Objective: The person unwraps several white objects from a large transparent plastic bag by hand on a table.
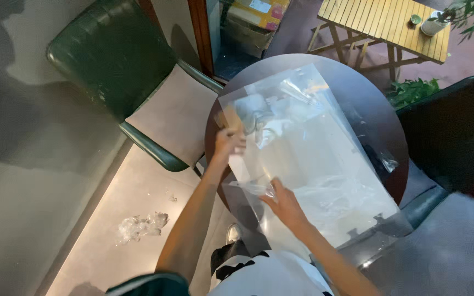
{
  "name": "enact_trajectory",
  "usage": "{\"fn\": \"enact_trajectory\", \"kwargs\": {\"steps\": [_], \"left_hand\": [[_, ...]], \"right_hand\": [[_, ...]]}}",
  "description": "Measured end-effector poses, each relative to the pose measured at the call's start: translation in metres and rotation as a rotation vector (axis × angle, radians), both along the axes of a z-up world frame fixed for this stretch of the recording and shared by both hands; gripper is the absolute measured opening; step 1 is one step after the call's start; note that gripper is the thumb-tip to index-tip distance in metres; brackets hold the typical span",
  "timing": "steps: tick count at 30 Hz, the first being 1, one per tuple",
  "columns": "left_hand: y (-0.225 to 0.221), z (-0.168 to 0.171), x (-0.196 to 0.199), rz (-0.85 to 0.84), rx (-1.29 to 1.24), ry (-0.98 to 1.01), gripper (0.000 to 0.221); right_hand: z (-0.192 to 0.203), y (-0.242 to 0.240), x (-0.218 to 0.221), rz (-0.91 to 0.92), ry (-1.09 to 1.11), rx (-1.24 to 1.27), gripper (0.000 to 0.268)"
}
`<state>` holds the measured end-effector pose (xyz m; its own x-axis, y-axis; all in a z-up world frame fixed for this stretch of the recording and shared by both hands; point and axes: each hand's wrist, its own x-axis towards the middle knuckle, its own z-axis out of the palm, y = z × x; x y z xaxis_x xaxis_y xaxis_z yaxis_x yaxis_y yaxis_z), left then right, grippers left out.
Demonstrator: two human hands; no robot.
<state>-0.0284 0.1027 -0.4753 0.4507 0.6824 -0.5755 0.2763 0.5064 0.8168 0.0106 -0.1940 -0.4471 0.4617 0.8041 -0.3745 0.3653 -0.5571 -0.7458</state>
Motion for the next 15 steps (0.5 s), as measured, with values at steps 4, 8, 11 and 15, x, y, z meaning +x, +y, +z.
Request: {"fn": "enact_trajectory", "kwargs": {"steps": [4, 8, 11, 15], "left_hand": [[-0.034, -0.011, -0.050, -0.555, -0.014, 0.324, 0.097], [-0.041, 0.065, -0.102, -0.590, -0.248, 0.100, 0.058], [-0.029, 0.000, -0.103, -0.672, 0.192, 0.282, 0.042], [-0.014, 0.019, -0.101, -0.553, 0.105, 0.276, 0.043]], "right_hand": [[0.038, 0.030, 0.006, 0.019, 0.020, -0.016, 0.063], [0.021, 0.037, -0.001, 0.091, -0.013, 0.113, 0.042], [0.014, 0.035, -0.014, 0.231, -0.190, 0.295, 0.040], [-0.023, 0.033, -0.029, 0.354, -0.274, 0.671, 0.020]]}}
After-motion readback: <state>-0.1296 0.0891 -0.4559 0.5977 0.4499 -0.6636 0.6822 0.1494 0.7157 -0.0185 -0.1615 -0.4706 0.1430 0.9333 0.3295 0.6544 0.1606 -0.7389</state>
